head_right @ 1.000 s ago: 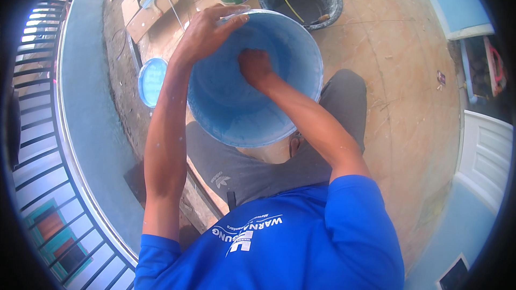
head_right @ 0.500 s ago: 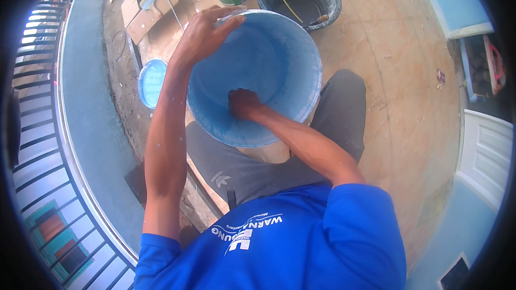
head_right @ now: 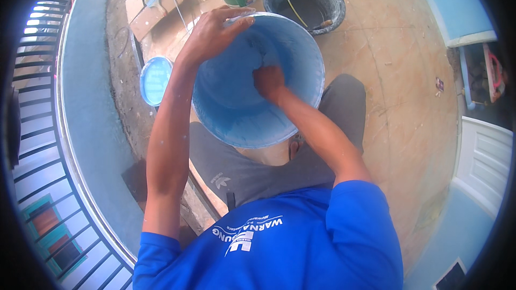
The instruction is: The person mixes light blue paint in a large bucket using a long-handled stirrer. They hold the bucket with one hand and stir with the other, occasionally scraping the sides to incorporate the paint. The person briefly reaches for a hose in a nearby bucket before resuming stirring.
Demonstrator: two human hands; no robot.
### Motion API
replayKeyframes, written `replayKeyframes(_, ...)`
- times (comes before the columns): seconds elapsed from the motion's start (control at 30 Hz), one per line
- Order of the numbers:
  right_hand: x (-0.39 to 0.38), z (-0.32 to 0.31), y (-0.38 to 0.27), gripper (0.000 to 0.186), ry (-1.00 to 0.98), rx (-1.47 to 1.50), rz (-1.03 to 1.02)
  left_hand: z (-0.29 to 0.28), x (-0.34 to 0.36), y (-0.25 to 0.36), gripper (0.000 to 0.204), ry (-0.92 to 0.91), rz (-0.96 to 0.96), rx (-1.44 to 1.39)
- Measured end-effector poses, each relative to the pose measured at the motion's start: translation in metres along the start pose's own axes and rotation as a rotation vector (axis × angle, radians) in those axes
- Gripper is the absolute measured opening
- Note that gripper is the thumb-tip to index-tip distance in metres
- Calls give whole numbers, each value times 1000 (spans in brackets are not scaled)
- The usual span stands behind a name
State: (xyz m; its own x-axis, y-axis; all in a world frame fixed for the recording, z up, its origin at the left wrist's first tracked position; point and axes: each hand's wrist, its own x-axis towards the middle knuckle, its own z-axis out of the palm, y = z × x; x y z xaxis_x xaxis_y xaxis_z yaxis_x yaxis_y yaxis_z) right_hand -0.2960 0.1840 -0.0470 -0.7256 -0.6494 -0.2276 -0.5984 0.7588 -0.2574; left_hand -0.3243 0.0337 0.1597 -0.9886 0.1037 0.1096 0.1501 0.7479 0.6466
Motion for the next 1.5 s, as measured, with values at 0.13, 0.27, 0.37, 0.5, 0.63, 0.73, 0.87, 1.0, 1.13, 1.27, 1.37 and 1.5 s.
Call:
replayKeyframes(0.13, -32, 8, -37, 22, -167, 153, -1, 2, -3, -5, 40, 23, 4, 5)
replayKeyframes(0.27, -31, -1, -72, 25, -297, 393, 62, -1, -7, -3, 40, 36, -5, 10)
replayKeyframes(0.37, -13, 4, -73, 24, -226, 556, 38, -4, -6, -1, 40, 32, -35, -9)
replayKeyframes(0.5, 17, -31, -64, 23, 29, 620, -103, -8, -17, -17, 40, 55, -54, -31)
replayKeyframes(0.63, 23, -49, -46, 18, 169, 124, 55, -9, -15, -19, 42, 41, -37, -58)
replayKeyframes(0.73, 18, -24, -15, 14, 206, -56, 59, -1, -8, -9, 43, 53, -17, 20)
replayKeyframes(0.87, -14, 1, -20, 15, -36, -53, -28, 3, -10, 3, 41, 49, -18, 34)
replayKeyframes(1.0, -30, 12, -51, 17, -166, 174, 47, 6, -9, 7, 41, 51, -16, 27)
replayKeyframes(1.13, -14, 24, -64, 22, -214, 314, -107, 3, -12, 9, 40, 75, -46, 23)
replayKeyframes(1.27, 17, 6, -55, 26, -16, 351, -383, -3, -16, 3, 42, 73, -81, 33)
replayKeyframes(1.37, 20, -50, -65, 20, 52, 651, -117, -12, -21, -1, 43, -8, -169, 29)
replayKeyframes(1.5, 14, -72, -56, 14, 176, 153, 80, -13, -19, -10, 43, 14, -124, 4)
